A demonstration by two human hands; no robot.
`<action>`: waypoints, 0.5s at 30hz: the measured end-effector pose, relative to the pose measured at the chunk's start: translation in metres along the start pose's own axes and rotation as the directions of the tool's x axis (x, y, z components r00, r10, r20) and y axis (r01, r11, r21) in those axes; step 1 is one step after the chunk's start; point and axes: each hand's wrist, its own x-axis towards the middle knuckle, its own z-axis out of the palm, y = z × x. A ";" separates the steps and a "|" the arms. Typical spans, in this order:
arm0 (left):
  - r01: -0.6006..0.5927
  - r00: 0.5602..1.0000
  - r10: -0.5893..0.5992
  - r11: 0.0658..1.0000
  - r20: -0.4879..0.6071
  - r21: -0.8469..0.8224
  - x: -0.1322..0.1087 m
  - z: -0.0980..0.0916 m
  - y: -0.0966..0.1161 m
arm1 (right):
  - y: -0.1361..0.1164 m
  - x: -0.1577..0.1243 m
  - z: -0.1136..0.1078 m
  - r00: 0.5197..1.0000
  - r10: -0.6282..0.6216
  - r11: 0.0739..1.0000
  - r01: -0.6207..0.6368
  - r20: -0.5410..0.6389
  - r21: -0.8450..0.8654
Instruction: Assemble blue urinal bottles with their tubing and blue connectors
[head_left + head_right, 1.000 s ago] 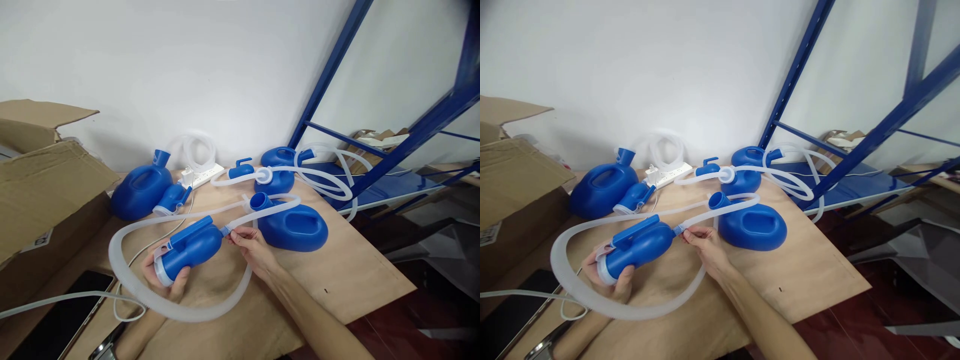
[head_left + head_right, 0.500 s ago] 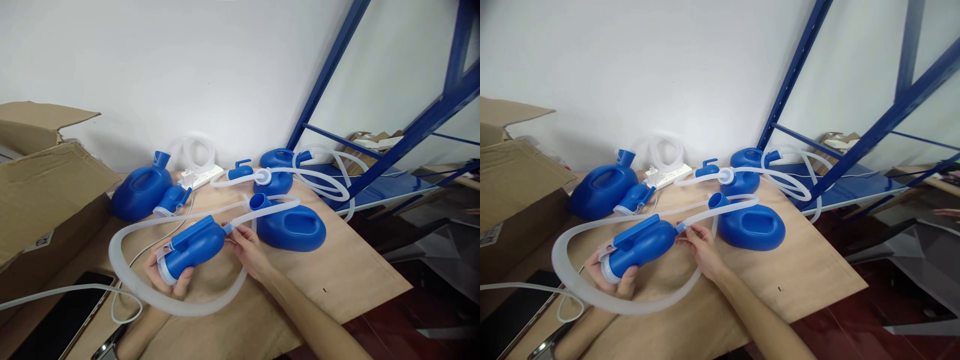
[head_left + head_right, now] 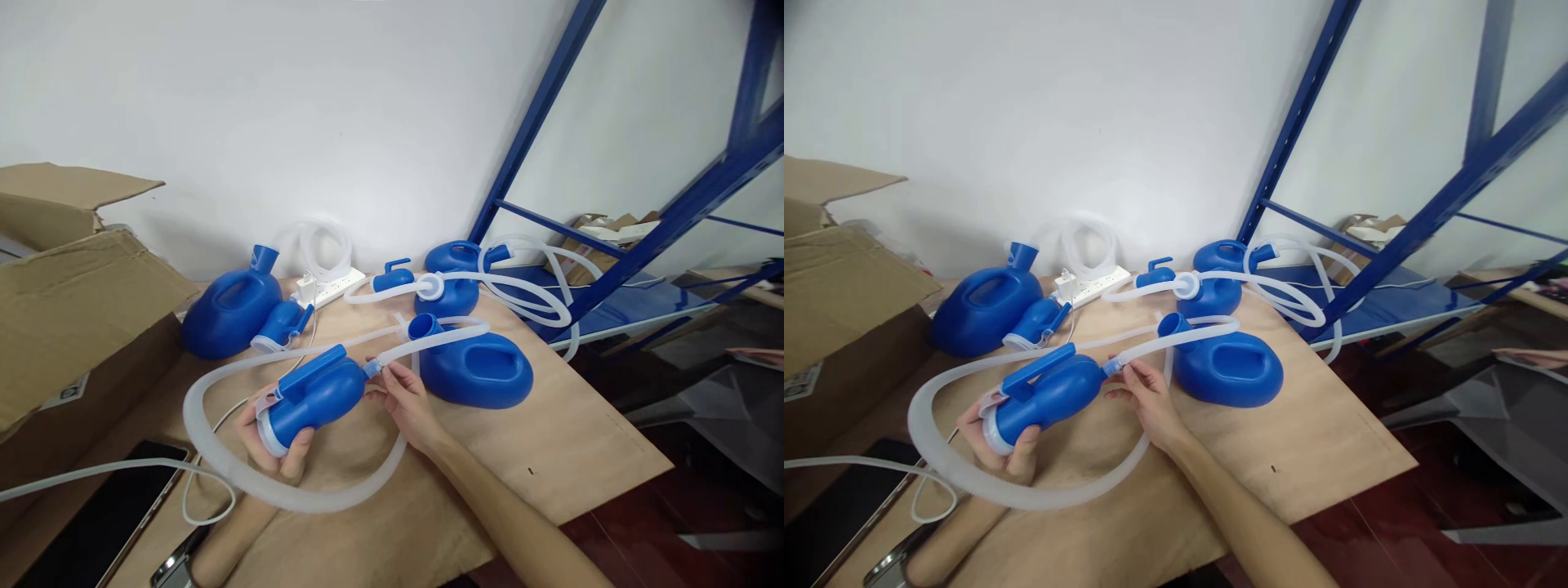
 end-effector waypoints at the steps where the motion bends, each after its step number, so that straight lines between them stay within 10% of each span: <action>1: 0.016 1.000 -0.016 1.000 -0.004 0.003 0.000 0.000 0.000 | 0.001 0.001 -0.001 1.000 -0.012 1.000 0.012 0.011 -0.014; 15: 0.079 0.996 -0.080 0.997 -0.033 -0.024 -0.006 0.001 -0.004 | 0.003 0.002 -0.005 0.990 -0.093 0.993 0.085 -0.107 -0.084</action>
